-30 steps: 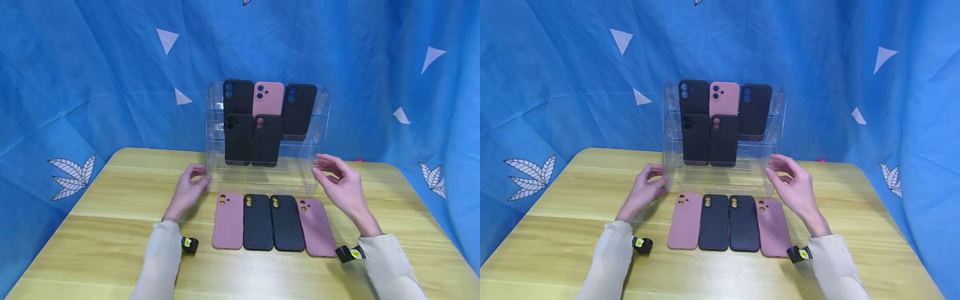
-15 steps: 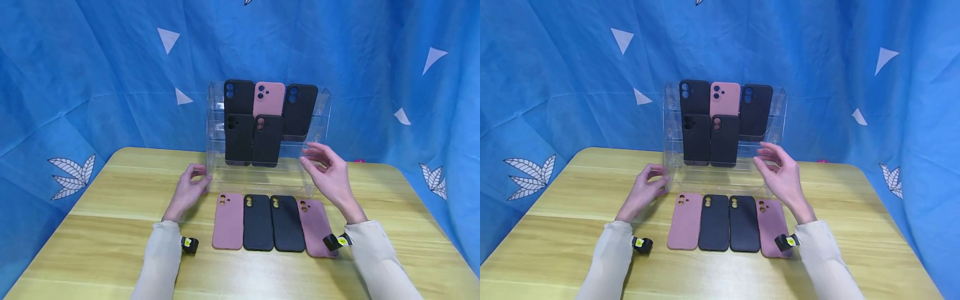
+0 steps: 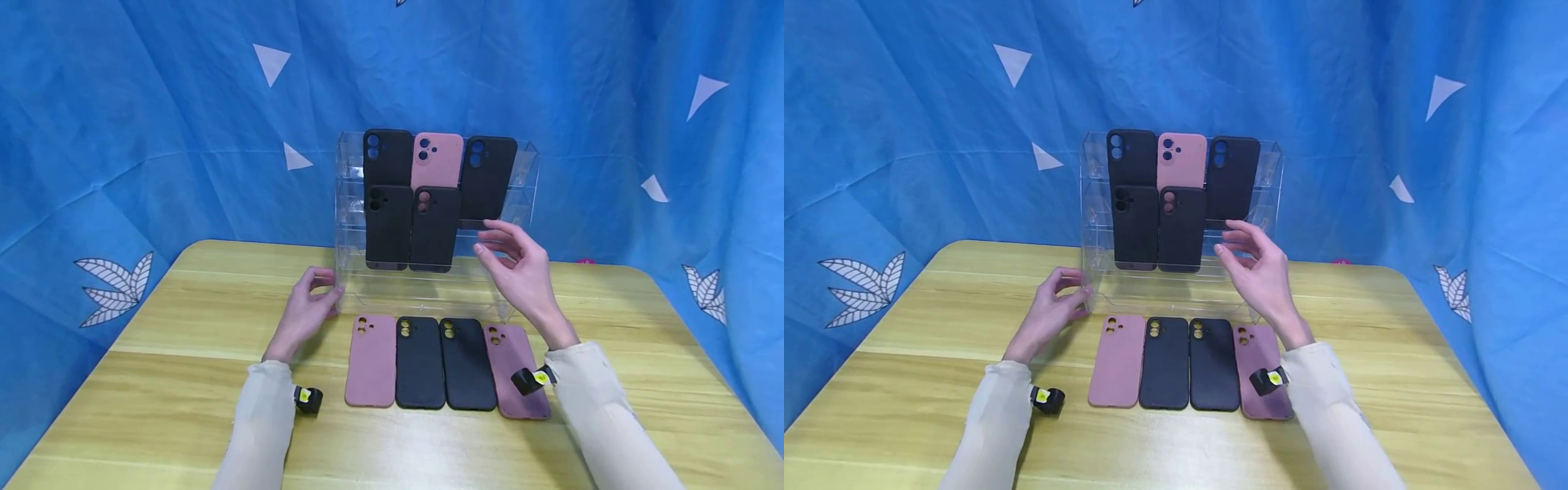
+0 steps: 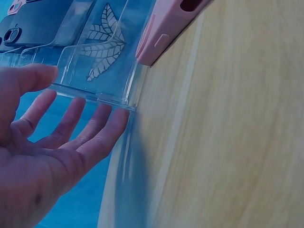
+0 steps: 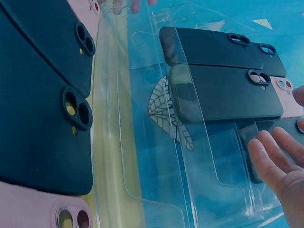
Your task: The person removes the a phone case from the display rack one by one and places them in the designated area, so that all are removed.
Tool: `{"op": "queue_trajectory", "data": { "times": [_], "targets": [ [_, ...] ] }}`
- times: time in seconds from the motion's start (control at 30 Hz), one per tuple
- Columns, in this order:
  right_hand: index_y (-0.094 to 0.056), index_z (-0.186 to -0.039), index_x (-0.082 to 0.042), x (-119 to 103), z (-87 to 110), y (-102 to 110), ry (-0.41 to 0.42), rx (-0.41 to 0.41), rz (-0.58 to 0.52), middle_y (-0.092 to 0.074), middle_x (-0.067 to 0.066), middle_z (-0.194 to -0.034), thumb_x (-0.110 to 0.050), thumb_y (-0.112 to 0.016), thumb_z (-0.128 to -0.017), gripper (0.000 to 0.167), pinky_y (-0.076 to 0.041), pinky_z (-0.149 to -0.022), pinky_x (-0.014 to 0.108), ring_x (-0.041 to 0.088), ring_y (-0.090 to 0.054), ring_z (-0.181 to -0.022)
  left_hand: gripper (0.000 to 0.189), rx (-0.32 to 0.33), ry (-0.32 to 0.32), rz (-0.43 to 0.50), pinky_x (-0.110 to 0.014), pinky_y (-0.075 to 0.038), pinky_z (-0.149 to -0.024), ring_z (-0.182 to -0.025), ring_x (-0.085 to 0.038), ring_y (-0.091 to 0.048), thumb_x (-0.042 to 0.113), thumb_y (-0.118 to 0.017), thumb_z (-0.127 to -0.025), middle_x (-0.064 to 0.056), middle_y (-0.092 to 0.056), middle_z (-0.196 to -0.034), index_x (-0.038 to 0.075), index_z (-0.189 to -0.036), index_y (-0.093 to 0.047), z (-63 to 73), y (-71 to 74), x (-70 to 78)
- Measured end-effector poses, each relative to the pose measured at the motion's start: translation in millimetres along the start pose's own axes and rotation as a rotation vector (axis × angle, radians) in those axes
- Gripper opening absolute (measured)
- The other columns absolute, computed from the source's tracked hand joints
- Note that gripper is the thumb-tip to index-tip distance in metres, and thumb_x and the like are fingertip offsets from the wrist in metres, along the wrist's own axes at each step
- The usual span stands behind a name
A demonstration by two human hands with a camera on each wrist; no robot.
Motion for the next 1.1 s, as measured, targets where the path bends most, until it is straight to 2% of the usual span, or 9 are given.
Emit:
{"op": "queue_trajectory", "data": {
  "times": [0.13, 0.37, 0.63, 0.73, 0.87, 0.97, 1.1],
  "targets": [
    [-0.059, -0.139, -0.006, 2, -3.9, -6, -0.004, -0.006, -0.023, -0.068, 0.022, -0.126, -0.014, -0.069, -0.098, 0.043, -0.056, -0.088, 0.010, -0.006, -0.067, -0.103, 0.040, 0.004, 0.001, -0.001, -0.042, -0.062, -0.096, -0.124, -0.041, -0.063, 0.018, -0.062, -0.102, -0.018, -0.050, -0.145, 0.007, -0.138, -0.048, -0.1, 0.8, -0.9],
    [-0.059, -0.140, -0.009, 4, -10.8, -14, -0.031, -0.018, -0.028, -0.070, 0.015, -0.128, -0.017, -0.070, -0.098, 0.044, -0.054, -0.090, 0.010, -0.005, -0.066, -0.103, 0.040, 0.006, 0.008, 0.000, -0.042, -0.062, -0.096, -0.125, -0.041, -0.062, 0.018, -0.061, -0.102, -0.018, -0.050, -0.145, 0.007, -0.139, -0.048, -0.2, 1.4, -2.4],
    [-0.059, -0.139, -0.007, 8, -18.9, -23, -0.030, -0.022, -0.079, -0.070, 0.017, -0.127, -0.015, -0.070, -0.098, 0.043, -0.054, -0.094, 0.013, -0.002, -0.066, -0.104, 0.040, 0.002, 0.006, 0.000, -0.042, -0.062, -0.096, -0.125, -0.041, -0.062, 0.018, -0.061, -0.102, -0.018, -0.049, -0.145, 0.007, -0.139, -0.048, -0.2, 1.3, -2.5],
    [-0.059, -0.139, -0.009, 12, -20.6, -27, -0.056, -0.024, -0.071, -0.070, 0.015, -0.127, -0.016, -0.069, -0.098, 0.043, -0.055, -0.096, 0.017, 0.003, -0.067, -0.106, 0.040, 0.002, 0.006, -0.010, -0.042, -0.062, -0.096, -0.125, -0.041, -0.062, 0.019, -0.061, -0.103, -0.018, -0.049, -0.145, 0.008, -0.139, -0.048, 0.4, 1.1, -1.8],
    [-0.059, -0.140, -0.012, 17, -22.5, -31, -0.090, -0.027, -0.058, -0.070, 0.014, -0.128, -0.018, -0.069, -0.099, 0.043, -0.056, -0.097, 0.021, 0.018, -0.069, -0.111, 0.039, 0.002, 0.010, -0.014, -0.042, -0.061, -0.096, -0.125, -0.040, -0.062, 0.019, -0.061, -0.103, -0.017, -0.049, -0.145, 0.008, -0.138, -0.048, 0.5, 0.6, -1.3],
    [-0.058, -0.141, -0.012, 19, -24.2, -32, -0.095, -0.030, -0.058, -0.070, 0.014, -0.127, -0.018, -0.069, -0.098, 0.044, -0.056, -0.094, 0.019, 0.027, -0.070, -0.112, 0.039, 0.000, 0.012, -0.009, -0.042, -0.061, -0.096, -0.126, -0.040, -0.062, 0.018, -0.061, -0.102, -0.017, -0.049, -0.145, 0.009, -0.138, -0.048, -0.3, 0.2, -1.1],
    [-0.058, -0.140, -0.013, 21, -26.0, -34, -0.094, -0.028, -0.063, -0.070, 0.015, -0.126, -0.018, -0.070, -0.098, 0.044, -0.056, -0.089, 0.015, 0.031, -0.070, -0.110, 0.040, -0.002, 0.011, -0.002, -0.043, -0.061, -0.097, -0.126, -0.041, -0.061, 0.018, -0.062, -0.102, -0.017, -0.049, -0.146, 0.008, -0.139, -0.047, -1.1, -0.1, -0.3]
  ]
}}
Point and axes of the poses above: each hand's wrist, its own z-axis away from the middle knuckle, its own y-axis out of the back of the hand, x = y × z, the point moved 10 cm from there along -z, towards the middle knuckle
